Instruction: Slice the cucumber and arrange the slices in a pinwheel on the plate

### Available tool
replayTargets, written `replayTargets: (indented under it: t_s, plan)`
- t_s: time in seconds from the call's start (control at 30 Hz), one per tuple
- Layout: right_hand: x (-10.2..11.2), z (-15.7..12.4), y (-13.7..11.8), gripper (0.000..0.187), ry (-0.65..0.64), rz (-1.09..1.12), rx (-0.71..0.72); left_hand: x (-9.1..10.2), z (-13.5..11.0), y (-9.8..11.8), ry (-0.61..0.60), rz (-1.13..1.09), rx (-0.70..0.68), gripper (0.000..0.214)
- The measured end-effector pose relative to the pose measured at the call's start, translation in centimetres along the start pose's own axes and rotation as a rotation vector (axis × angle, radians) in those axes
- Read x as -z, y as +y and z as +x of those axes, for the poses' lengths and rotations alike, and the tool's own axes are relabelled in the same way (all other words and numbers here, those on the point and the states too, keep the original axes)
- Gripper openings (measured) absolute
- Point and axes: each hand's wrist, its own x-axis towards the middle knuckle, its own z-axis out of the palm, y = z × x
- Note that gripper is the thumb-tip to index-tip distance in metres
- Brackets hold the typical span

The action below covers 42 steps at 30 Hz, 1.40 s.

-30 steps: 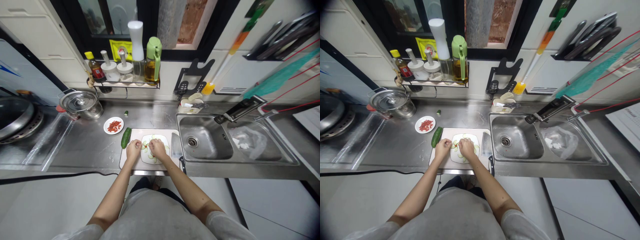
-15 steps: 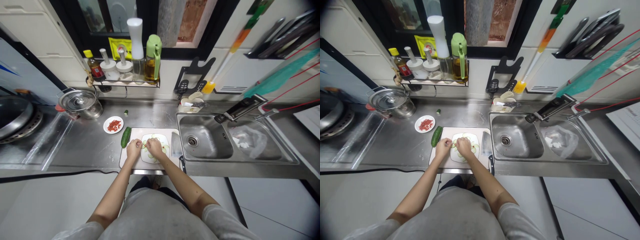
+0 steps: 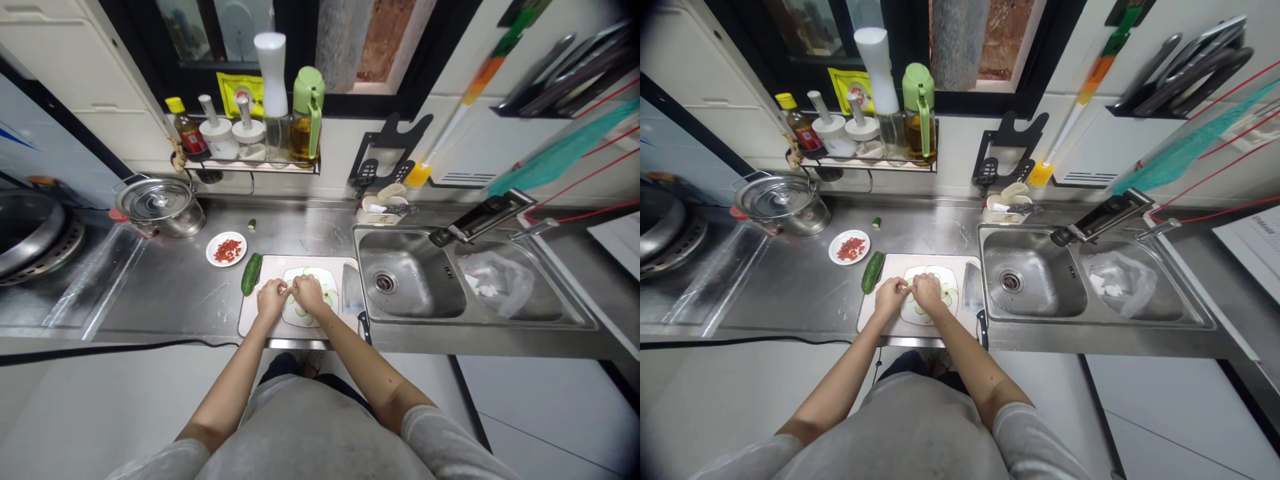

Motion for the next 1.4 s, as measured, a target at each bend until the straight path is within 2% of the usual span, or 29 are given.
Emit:
replayTargets:
  t_s: [0.57,0.7,0.8,0.9,1.03,1.13,1.23,1.4]
  plan:
    - [0.1,-0.4,0.1,0.022,0.004,-0.015,0.002,0.0,-0.3,0.3,0.004,0.016,0.011,0.013]
    - [1.0,-0.7,0.8,0.026,0.076,0.035,-0.022,0.6,-0.2,0.1,0.037,-0.08,0.022,0.012]
    - [2.5,-1.3,2.7,0.027,0.189,0.166,-0.052,1.6,0.0,-0.4,0.108,-0.215,0.068,0.014]
    - [4.4,-3.1,5.8,0.028,0.392,0.354,-0.113,2.7,-0.2,-1.3,0.187,-0.439,0.099,0.02]
    - [6.3,-7.8,9.8,0.033,0.593,0.48,-0.253,3.1,-2.2,-3.1,0.236,-0.675,0.148,0.027]
    - [6.2,-11.7,11.8,0.035,0.587,0.437,-0.329,2.6,-4.7,-4.5,0.178,-0.692,0.206,0.032]
    - [4.7,-14.6,12.7,0.035,0.528,0.41,-0.373,1.8,-7.0,-5.6,0.077,-0.71,0.245,0.042]
    - [1.8,-16.2,11.9,0.033,0.449,0.5,-0.392,0.6,-8.1,-5.6,-0.038,-0.791,0.311,0.061]
